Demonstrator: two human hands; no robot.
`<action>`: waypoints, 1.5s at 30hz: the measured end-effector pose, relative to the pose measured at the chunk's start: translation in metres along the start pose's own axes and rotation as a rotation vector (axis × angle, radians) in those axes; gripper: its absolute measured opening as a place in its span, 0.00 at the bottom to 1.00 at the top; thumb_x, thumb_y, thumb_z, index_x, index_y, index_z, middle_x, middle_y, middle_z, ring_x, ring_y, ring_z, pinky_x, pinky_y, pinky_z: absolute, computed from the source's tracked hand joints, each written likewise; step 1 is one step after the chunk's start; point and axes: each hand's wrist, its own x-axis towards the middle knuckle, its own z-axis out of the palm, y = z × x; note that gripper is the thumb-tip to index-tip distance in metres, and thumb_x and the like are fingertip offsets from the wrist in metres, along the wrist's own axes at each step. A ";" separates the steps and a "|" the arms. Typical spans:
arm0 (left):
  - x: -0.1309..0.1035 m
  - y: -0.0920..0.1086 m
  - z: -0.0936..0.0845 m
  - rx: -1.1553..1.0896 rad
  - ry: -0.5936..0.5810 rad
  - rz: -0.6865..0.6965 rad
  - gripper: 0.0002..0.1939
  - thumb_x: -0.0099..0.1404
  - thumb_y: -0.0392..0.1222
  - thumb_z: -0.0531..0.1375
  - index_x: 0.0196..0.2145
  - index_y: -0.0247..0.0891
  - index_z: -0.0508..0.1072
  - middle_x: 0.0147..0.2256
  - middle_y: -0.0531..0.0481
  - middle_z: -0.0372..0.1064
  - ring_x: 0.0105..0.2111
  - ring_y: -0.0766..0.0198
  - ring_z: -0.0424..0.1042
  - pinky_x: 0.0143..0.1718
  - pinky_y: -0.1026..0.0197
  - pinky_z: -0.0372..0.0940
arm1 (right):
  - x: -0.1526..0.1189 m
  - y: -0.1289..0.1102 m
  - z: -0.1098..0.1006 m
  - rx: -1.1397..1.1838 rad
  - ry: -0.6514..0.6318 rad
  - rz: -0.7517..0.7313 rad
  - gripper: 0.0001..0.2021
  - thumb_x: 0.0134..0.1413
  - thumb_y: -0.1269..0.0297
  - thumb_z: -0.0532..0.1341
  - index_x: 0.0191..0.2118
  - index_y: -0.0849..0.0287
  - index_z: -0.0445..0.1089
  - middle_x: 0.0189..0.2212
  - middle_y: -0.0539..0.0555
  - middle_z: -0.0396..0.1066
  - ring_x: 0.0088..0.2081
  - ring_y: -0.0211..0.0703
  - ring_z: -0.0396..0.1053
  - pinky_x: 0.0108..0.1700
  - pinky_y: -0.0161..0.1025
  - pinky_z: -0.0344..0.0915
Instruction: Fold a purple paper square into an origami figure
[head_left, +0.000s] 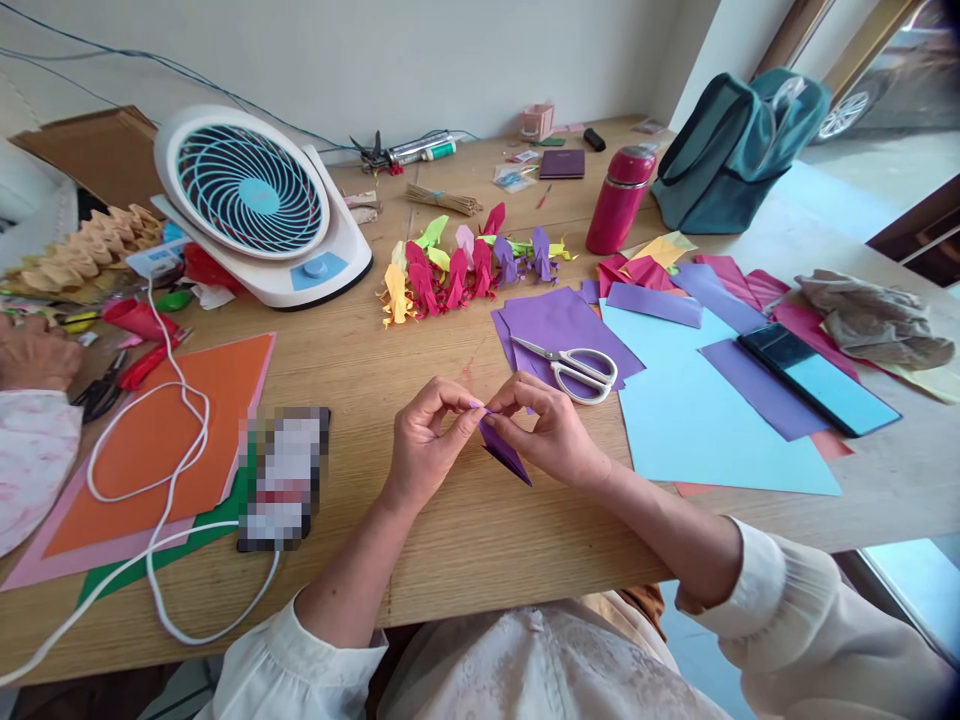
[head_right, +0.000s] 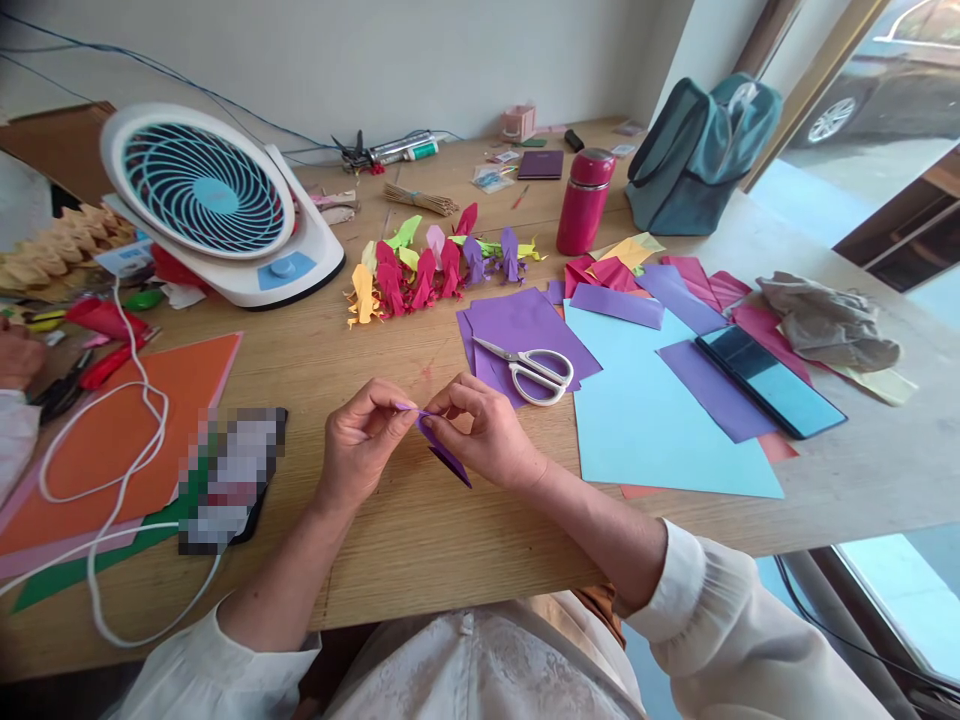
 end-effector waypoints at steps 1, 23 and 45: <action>0.000 0.000 0.000 0.003 -0.005 0.005 0.05 0.65 0.37 0.65 0.31 0.40 0.73 0.30 0.54 0.69 0.33 0.68 0.69 0.37 0.65 0.64 | 0.000 0.001 0.000 -0.007 0.004 -0.015 0.04 0.60 0.67 0.62 0.33 0.56 0.71 0.31 0.52 0.70 0.34 0.40 0.69 0.38 0.40 0.68; 0.002 -0.006 -0.008 0.313 0.025 0.191 0.03 0.66 0.34 0.63 0.35 0.39 0.73 0.33 0.52 0.72 0.35 0.66 0.72 0.40 0.63 0.66 | 0.002 0.014 0.003 0.273 -0.136 0.416 0.16 0.55 0.56 0.65 0.46 0.58 0.67 0.33 0.49 0.69 0.27 0.35 0.67 0.26 0.33 0.61; -0.011 -0.022 0.006 0.352 -0.117 0.066 0.04 0.64 0.33 0.65 0.34 0.39 0.74 0.32 0.52 0.71 0.37 0.62 0.71 0.42 0.59 0.65 | -0.010 0.029 0.012 -0.173 -0.040 0.085 0.05 0.51 0.76 0.60 0.29 0.59 0.66 0.26 0.46 0.63 0.26 0.33 0.61 0.29 0.32 0.59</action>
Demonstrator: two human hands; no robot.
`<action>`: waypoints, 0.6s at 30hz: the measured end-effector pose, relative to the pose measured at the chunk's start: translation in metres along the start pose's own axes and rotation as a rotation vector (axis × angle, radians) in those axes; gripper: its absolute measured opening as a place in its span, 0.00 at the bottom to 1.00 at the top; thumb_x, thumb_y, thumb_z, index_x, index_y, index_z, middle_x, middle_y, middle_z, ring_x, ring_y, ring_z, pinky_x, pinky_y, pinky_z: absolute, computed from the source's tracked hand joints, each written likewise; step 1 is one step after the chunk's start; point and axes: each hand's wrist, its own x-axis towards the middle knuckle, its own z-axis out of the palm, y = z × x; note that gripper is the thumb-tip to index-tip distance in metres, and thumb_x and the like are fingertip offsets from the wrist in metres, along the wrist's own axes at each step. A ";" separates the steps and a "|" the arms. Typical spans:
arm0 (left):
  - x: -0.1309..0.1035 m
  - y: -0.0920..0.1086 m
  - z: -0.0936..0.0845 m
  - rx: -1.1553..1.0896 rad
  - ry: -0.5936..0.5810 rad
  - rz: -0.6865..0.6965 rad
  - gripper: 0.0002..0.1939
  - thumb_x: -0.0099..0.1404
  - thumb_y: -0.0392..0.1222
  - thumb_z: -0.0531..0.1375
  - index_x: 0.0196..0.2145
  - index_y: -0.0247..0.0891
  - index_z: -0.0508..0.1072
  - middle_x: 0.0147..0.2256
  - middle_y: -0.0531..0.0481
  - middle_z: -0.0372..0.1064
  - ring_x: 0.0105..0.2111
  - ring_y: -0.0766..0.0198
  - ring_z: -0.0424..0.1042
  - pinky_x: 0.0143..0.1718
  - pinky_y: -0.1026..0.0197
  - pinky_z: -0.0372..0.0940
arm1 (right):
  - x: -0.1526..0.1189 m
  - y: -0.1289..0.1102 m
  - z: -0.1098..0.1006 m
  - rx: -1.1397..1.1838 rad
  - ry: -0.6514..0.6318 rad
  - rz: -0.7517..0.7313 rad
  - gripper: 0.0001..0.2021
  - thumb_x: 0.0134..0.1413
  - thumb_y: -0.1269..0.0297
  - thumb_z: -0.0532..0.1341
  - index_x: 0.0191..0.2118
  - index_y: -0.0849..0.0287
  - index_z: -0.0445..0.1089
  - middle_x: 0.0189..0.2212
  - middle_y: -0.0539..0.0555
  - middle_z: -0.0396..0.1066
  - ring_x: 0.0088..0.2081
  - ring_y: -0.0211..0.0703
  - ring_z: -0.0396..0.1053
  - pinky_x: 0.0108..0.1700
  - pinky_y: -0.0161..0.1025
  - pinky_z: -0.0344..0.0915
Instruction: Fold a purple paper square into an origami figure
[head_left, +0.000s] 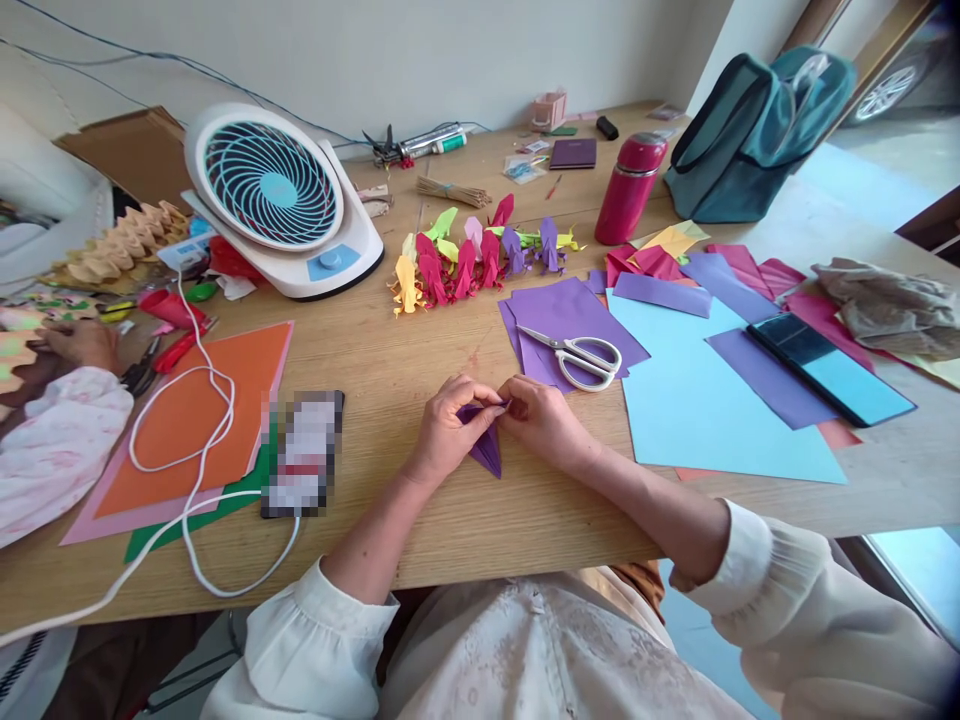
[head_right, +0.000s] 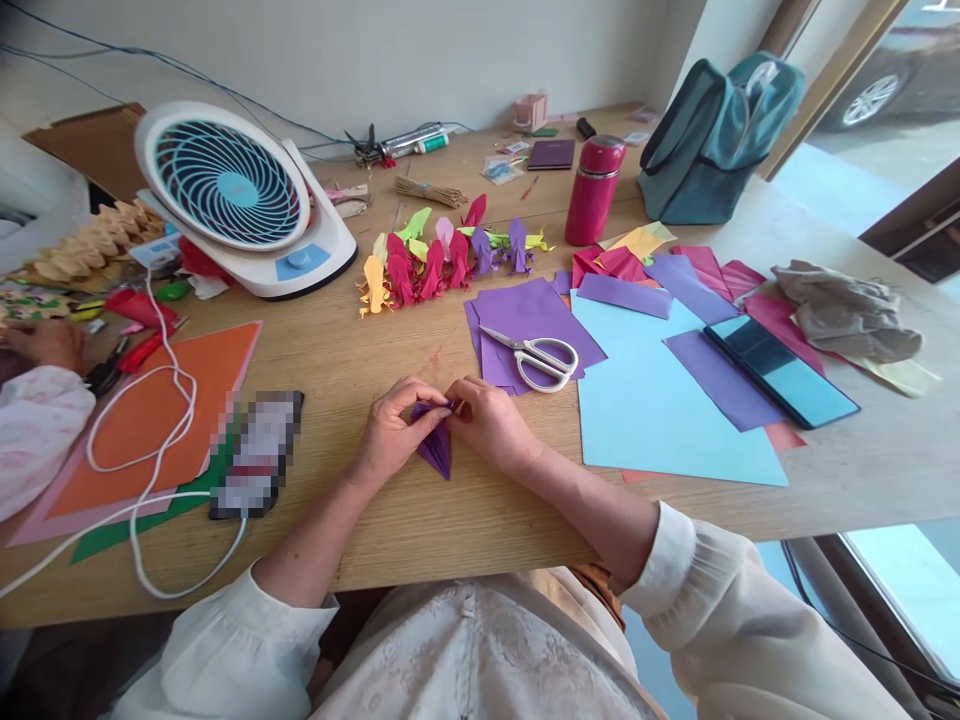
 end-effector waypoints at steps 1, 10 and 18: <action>-0.002 0.002 0.000 0.027 0.004 -0.031 0.05 0.63 0.32 0.65 0.35 0.39 0.74 0.34 0.51 0.72 0.38 0.61 0.71 0.44 0.58 0.65 | -0.002 0.000 -0.001 -0.014 0.012 -0.009 0.05 0.51 0.77 0.61 0.29 0.59 0.67 0.26 0.47 0.63 0.25 0.33 0.60 0.29 0.31 0.59; -0.011 0.025 0.025 0.211 -0.157 -0.135 0.16 0.58 0.37 0.69 0.44 0.40 0.72 0.43 0.48 0.71 0.47 0.55 0.70 0.51 0.52 0.67 | -0.029 -0.002 -0.038 -0.276 0.032 -0.108 0.05 0.58 0.76 0.60 0.36 0.59 0.70 0.33 0.51 0.67 0.30 0.37 0.67 0.34 0.35 0.64; -0.017 0.035 0.036 0.260 -0.171 -0.115 0.12 0.61 0.29 0.62 0.42 0.39 0.73 0.44 0.46 0.70 0.48 0.54 0.69 0.53 0.51 0.66 | -0.045 0.001 -0.044 -0.342 -0.056 -0.244 0.06 0.62 0.74 0.57 0.42 0.58 0.69 0.35 0.54 0.67 0.34 0.40 0.68 0.37 0.37 0.67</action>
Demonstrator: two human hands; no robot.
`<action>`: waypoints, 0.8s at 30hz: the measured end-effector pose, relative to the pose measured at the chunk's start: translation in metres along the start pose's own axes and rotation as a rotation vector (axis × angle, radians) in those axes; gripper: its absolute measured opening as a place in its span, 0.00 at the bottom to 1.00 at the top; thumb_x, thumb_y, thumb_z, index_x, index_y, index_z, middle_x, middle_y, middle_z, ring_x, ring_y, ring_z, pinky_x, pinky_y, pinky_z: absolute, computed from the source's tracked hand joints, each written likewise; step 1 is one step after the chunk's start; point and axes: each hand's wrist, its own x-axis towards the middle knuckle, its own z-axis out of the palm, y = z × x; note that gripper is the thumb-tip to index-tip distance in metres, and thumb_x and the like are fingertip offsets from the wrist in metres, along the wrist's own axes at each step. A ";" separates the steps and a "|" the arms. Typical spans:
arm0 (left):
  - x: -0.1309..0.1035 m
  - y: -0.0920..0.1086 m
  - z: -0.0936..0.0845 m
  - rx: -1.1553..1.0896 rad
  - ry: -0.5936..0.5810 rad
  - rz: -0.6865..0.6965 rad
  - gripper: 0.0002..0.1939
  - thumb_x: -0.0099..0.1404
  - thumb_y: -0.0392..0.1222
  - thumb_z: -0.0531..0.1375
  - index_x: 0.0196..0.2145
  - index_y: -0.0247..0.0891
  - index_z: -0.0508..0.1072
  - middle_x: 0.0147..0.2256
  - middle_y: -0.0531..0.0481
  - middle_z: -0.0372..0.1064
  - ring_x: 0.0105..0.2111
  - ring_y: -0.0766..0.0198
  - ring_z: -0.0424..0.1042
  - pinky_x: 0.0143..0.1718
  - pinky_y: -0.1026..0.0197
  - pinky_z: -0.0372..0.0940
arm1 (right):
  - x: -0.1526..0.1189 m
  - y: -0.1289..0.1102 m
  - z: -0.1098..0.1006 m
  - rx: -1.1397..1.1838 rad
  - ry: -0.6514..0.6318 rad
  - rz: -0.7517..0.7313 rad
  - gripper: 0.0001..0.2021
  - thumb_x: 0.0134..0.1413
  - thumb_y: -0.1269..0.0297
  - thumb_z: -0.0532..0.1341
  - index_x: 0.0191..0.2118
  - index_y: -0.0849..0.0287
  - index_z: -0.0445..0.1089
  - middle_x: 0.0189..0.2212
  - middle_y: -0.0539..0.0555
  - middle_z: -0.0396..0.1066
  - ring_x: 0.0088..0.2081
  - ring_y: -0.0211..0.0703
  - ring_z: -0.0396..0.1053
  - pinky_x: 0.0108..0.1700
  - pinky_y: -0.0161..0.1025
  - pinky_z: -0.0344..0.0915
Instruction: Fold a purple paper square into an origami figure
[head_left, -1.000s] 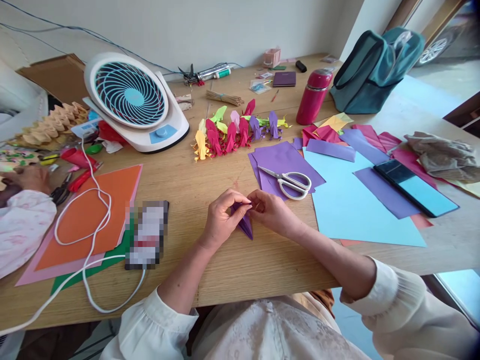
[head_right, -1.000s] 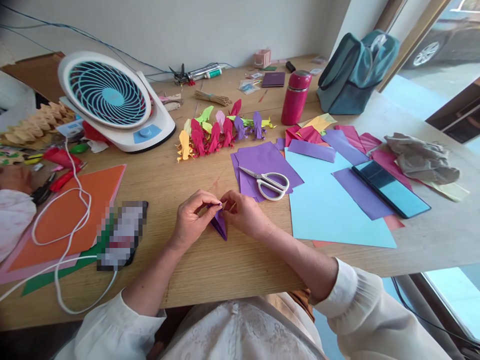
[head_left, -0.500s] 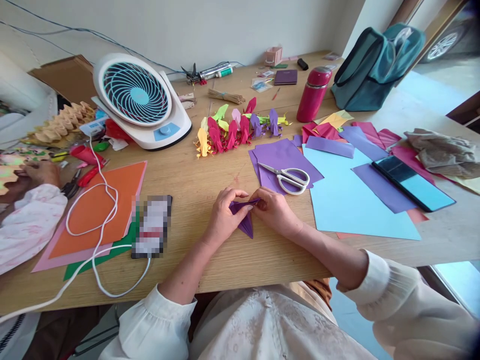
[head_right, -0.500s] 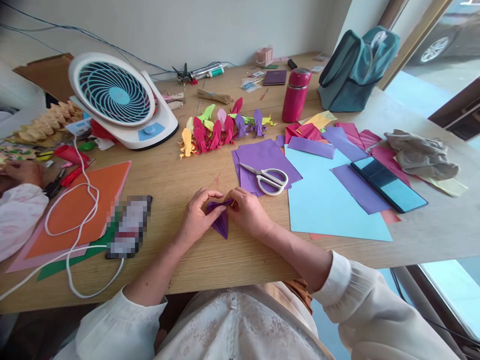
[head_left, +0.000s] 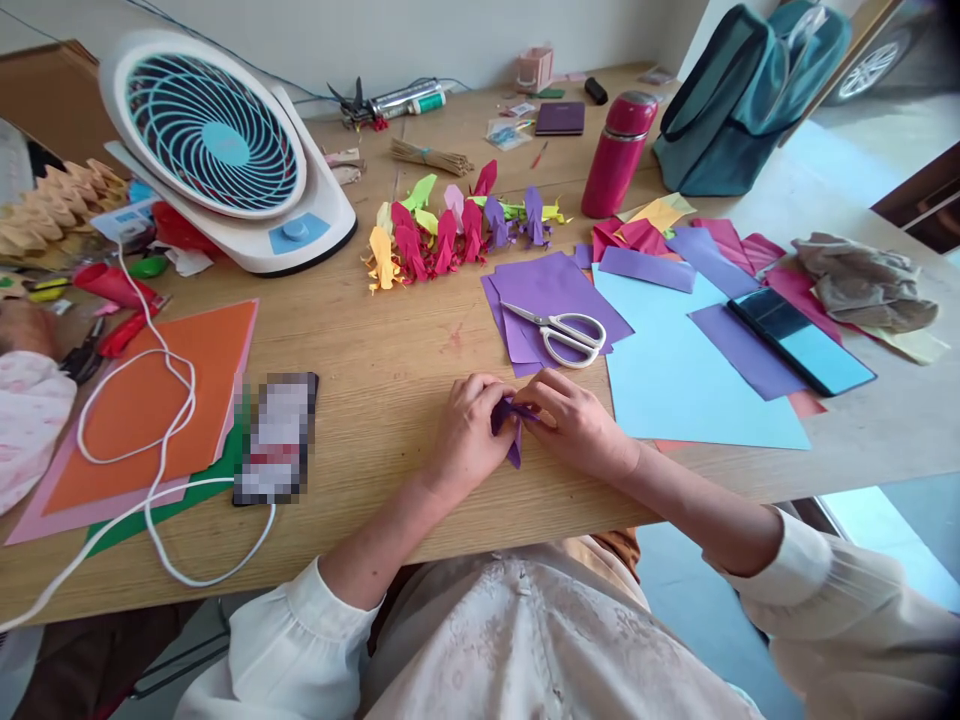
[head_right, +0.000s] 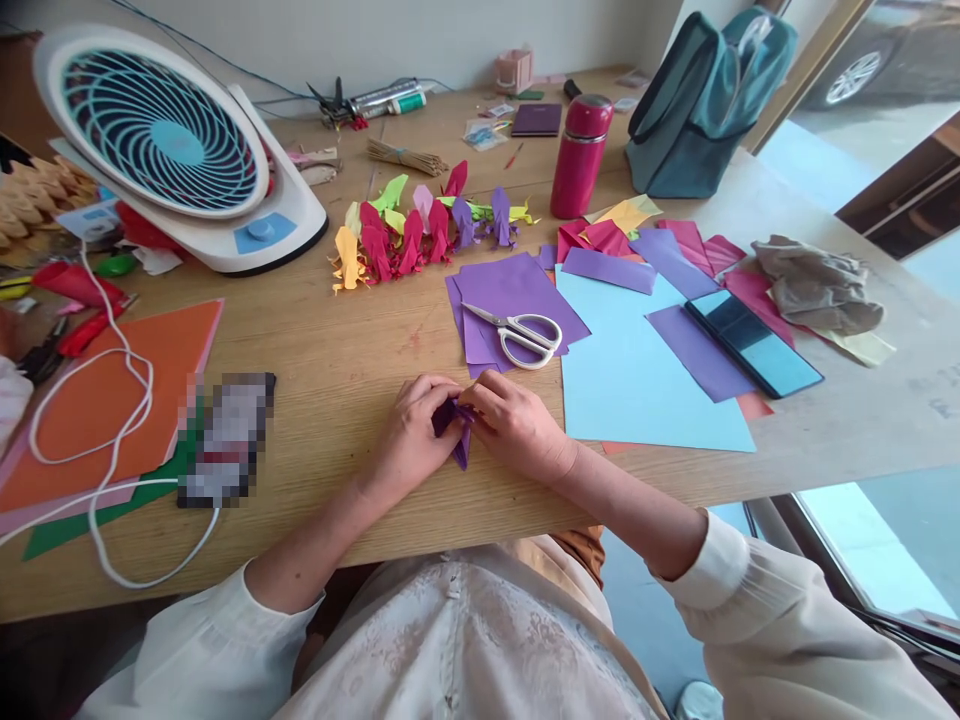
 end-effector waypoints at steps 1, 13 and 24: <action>0.000 -0.001 0.000 -0.002 0.003 0.004 0.12 0.60 0.28 0.62 0.42 0.39 0.73 0.44 0.46 0.70 0.48 0.55 0.69 0.53 0.51 0.66 | -0.001 0.001 0.001 0.016 -0.009 -0.018 0.06 0.62 0.74 0.57 0.42 0.58 0.69 0.36 0.54 0.67 0.34 0.41 0.68 0.38 0.38 0.67; -0.004 -0.004 -0.002 -0.031 0.025 0.079 0.10 0.62 0.26 0.61 0.38 0.40 0.73 0.41 0.49 0.72 0.44 0.57 0.69 0.49 0.55 0.65 | -0.009 -0.003 -0.001 -0.070 -0.092 -0.129 0.09 0.67 0.72 0.52 0.46 0.60 0.69 0.38 0.57 0.69 0.36 0.41 0.68 0.38 0.38 0.69; -0.009 0.012 -0.008 0.118 -0.090 0.054 0.12 0.62 0.25 0.60 0.39 0.40 0.72 0.41 0.48 0.71 0.43 0.55 0.67 0.46 0.55 0.65 | -0.021 -0.024 -0.010 -0.208 -0.137 -0.111 0.11 0.70 0.69 0.50 0.49 0.61 0.68 0.40 0.59 0.72 0.36 0.45 0.69 0.39 0.43 0.67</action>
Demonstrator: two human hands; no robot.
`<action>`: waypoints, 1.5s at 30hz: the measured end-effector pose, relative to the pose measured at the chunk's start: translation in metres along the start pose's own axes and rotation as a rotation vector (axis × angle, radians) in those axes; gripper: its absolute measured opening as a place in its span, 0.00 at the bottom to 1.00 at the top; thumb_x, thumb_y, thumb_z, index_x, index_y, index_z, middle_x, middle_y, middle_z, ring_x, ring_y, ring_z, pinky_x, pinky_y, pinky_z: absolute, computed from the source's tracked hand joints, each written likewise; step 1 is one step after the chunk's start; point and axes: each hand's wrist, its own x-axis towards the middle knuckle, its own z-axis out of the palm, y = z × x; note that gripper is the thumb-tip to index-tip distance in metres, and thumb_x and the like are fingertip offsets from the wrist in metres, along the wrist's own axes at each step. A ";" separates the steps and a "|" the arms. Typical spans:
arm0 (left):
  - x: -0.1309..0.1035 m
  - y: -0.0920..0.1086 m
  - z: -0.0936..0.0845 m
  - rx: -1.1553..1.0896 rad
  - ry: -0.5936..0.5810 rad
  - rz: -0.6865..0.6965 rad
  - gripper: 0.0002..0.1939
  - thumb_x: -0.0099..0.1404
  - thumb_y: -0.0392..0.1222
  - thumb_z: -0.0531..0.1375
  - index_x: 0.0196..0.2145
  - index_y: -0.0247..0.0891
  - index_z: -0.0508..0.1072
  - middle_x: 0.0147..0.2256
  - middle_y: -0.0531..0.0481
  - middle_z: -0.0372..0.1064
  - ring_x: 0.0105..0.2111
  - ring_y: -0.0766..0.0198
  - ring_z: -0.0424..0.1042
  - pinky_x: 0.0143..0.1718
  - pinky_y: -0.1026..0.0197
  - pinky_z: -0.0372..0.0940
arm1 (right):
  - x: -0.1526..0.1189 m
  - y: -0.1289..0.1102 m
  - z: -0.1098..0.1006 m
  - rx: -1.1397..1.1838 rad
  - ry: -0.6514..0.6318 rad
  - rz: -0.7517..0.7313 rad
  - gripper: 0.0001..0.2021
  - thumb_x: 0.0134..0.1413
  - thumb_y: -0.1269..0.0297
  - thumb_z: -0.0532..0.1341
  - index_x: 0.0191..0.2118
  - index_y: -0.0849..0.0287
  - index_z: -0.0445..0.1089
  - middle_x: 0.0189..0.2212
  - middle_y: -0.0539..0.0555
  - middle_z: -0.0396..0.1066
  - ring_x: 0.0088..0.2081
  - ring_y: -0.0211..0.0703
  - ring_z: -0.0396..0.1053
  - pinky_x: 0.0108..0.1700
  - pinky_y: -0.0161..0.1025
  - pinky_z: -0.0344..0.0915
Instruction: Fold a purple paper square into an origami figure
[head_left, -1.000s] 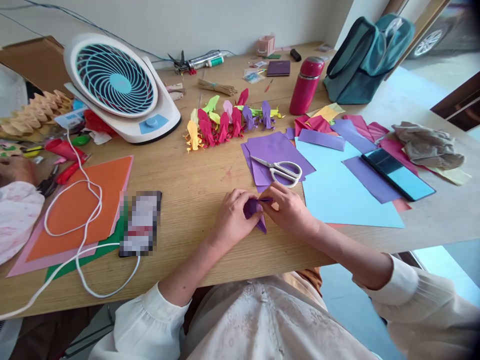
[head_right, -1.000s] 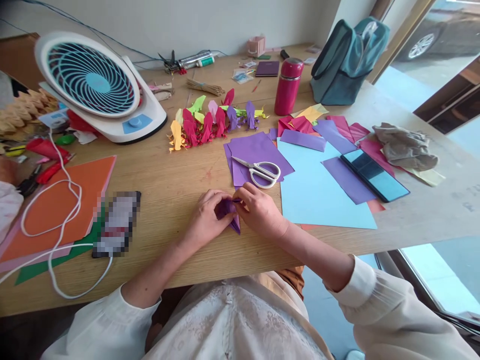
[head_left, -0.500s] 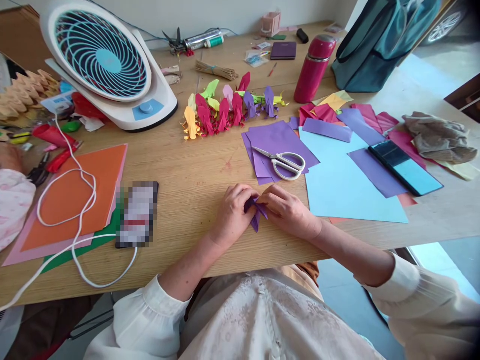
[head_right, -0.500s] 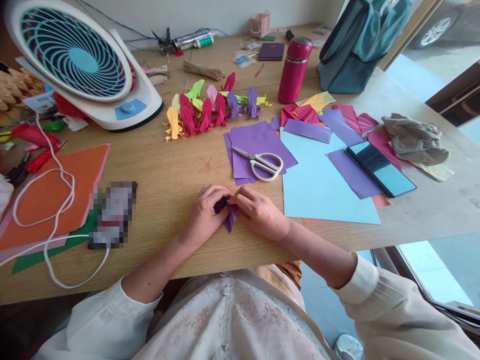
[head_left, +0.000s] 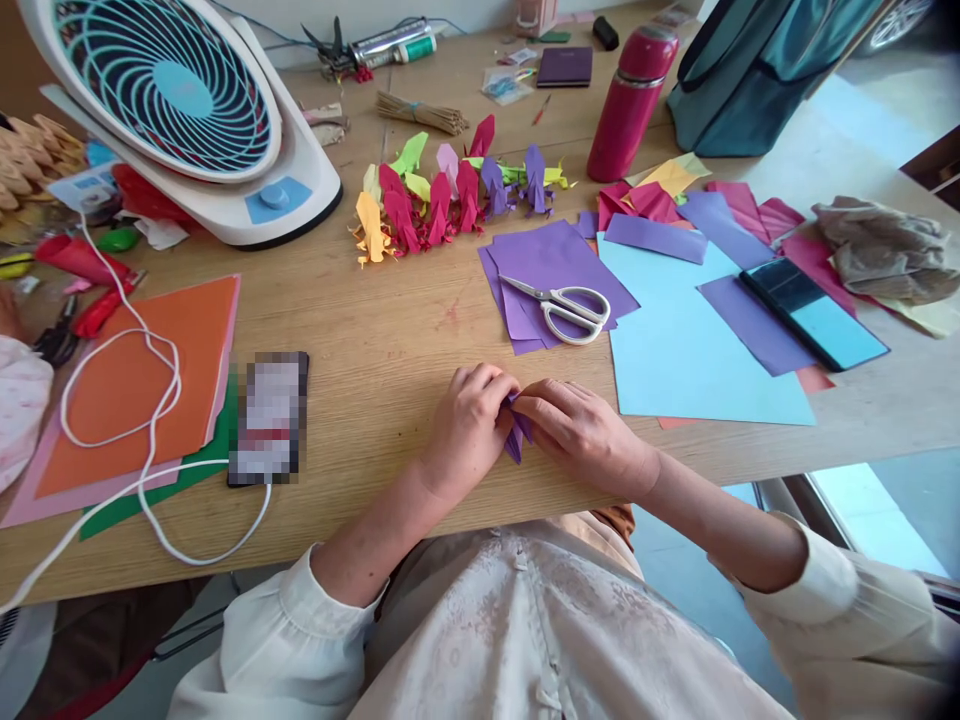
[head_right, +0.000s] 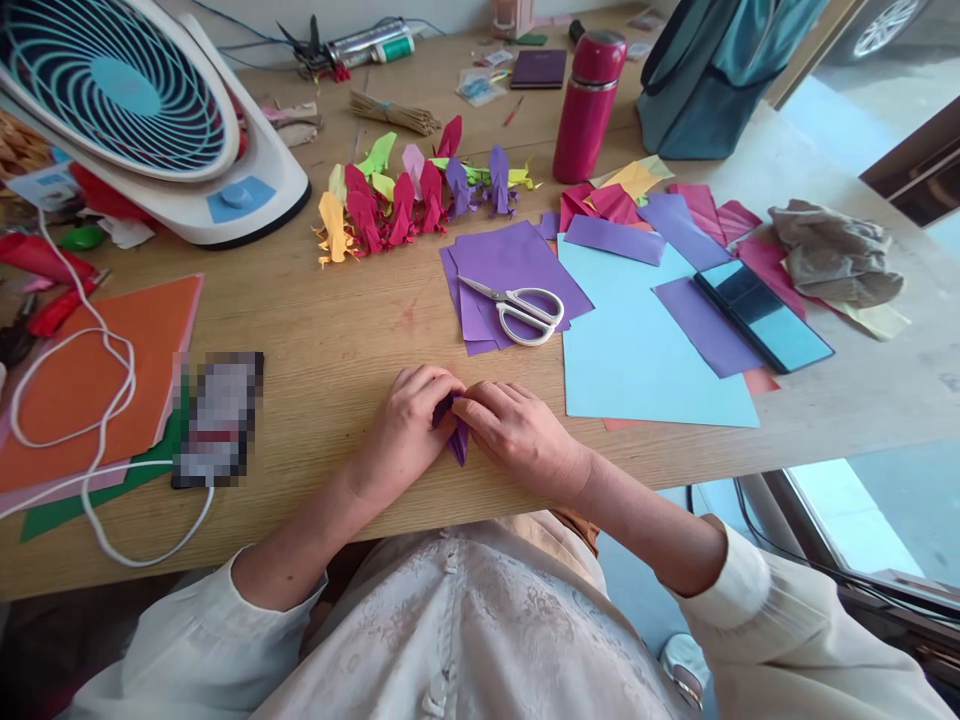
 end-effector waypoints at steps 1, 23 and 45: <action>0.000 0.001 0.000 0.011 -0.011 -0.008 0.12 0.62 0.25 0.59 0.39 0.40 0.72 0.40 0.48 0.71 0.43 0.55 0.67 0.46 0.55 0.65 | -0.004 -0.004 0.000 0.015 -0.005 0.050 0.11 0.70 0.69 0.50 0.50 0.61 0.67 0.41 0.60 0.72 0.38 0.46 0.70 0.41 0.44 0.68; 0.002 0.008 -0.009 0.135 -0.078 -0.030 0.11 0.64 0.26 0.59 0.38 0.41 0.70 0.39 0.48 0.70 0.41 0.55 0.68 0.42 0.57 0.64 | -0.049 -0.044 0.009 0.003 -0.086 0.128 0.22 0.66 0.64 0.57 0.64 0.59 0.64 0.60 0.61 0.68 0.61 0.57 0.63 0.61 0.59 0.61; 0.006 0.010 -0.025 0.328 -0.284 0.086 0.10 0.65 0.27 0.60 0.37 0.42 0.71 0.37 0.49 0.72 0.38 0.56 0.70 0.28 0.59 0.56 | -0.044 -0.031 -0.001 0.049 -0.114 0.034 0.12 0.68 0.68 0.55 0.51 0.60 0.71 0.58 0.58 0.72 0.60 0.54 0.64 0.60 0.53 0.62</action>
